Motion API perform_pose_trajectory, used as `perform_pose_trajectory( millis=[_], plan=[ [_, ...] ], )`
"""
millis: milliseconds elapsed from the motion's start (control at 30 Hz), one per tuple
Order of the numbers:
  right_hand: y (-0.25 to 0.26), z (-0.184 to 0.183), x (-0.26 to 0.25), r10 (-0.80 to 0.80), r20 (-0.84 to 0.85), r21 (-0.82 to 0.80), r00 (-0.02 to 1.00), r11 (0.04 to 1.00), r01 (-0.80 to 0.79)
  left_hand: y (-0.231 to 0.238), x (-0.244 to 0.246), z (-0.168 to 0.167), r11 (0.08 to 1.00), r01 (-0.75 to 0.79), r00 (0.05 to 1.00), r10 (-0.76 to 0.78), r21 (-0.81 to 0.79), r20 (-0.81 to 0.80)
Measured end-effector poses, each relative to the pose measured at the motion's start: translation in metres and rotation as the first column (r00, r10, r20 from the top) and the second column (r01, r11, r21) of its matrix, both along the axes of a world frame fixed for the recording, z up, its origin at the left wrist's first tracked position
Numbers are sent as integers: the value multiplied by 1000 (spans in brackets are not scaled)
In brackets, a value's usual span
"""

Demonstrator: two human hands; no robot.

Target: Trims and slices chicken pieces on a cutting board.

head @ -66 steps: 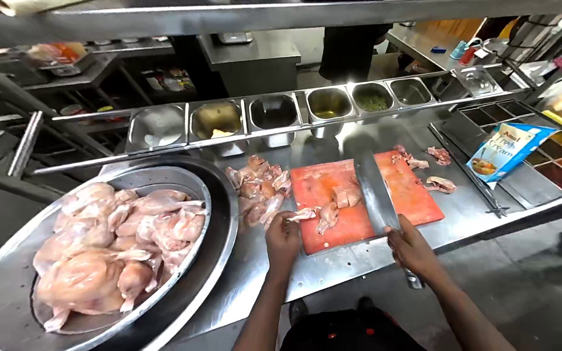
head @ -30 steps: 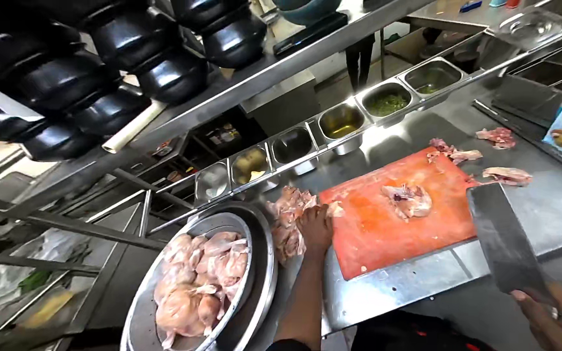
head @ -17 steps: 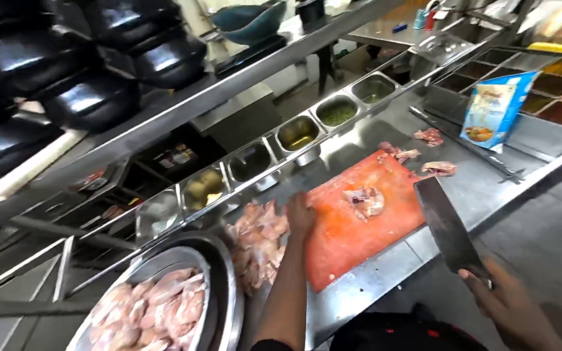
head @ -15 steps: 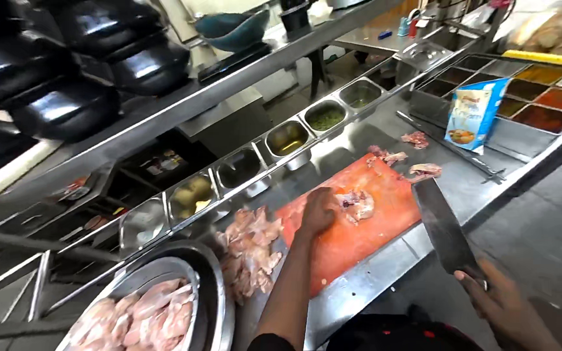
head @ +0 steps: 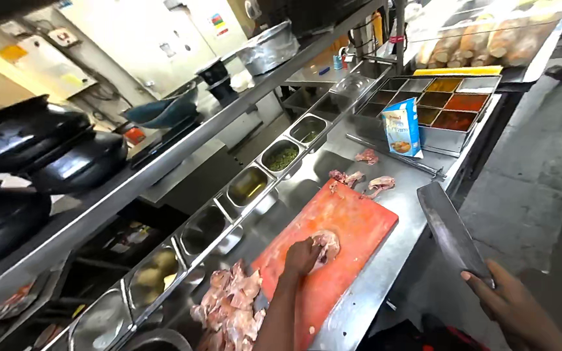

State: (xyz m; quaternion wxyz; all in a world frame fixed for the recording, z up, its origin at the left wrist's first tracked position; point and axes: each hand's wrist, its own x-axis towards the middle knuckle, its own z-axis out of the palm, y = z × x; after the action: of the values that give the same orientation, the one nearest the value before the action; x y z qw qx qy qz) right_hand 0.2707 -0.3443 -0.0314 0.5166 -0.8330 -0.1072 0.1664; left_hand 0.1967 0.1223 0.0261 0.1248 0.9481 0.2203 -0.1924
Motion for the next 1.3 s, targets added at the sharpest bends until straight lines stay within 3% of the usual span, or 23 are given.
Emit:
perform_pose_trajectory(
  millis=[133,200,333,433,533,600,667,733,800,867,967,1033,1167,1300],
  plan=[
    [29,9,-5,5,-81,90,997,996,3,26,-56,-7,995,-103,991,103,-4,88],
    [42,14,-9,33,-107,124,994,992,-19,46,-82,12,985,-164,985,161,53,60],
    [59,17,-17,89,-130,120,987,990,-73,51,-103,76,913,-242,952,288,329,-99],
    [68,10,-20,114,-120,106,986,989,-101,17,-83,96,922,-287,936,327,258,-128],
    [72,8,-24,165,-121,122,979,981,-151,-7,-68,61,974,-219,972,211,-65,-106],
    [71,9,-24,217,-109,97,970,973,-207,-18,-59,42,974,-167,984,156,-151,-82],
    [69,16,-21,288,-122,23,950,958,-287,-27,-51,40,978,-167,983,154,-128,-100],
    [71,30,-18,372,-229,-36,900,920,-389,-33,-46,46,975,-222,969,224,31,-105],
    [79,42,-17,443,-353,-38,824,873,-486,-34,-43,44,962,-235,972,234,141,27],
    [89,46,-18,517,-408,-50,752,810,-584,-23,-39,29,987,-121,982,104,103,157],
    [104,45,-24,591,-430,-84,683,726,-682,-16,-30,17,983,161,985,-166,84,45],
    [113,51,-25,624,-429,-119,653,678,-726,-19,-28,19,965,219,974,-224,146,17],
    [128,61,-25,671,-409,-127,619,630,-766,-20,-51,38,971,-7,982,-38,237,186],
    [156,69,-21,713,-379,-180,589,568,-803,-17,-83,27,969,-178,925,107,169,364]
  ],
)
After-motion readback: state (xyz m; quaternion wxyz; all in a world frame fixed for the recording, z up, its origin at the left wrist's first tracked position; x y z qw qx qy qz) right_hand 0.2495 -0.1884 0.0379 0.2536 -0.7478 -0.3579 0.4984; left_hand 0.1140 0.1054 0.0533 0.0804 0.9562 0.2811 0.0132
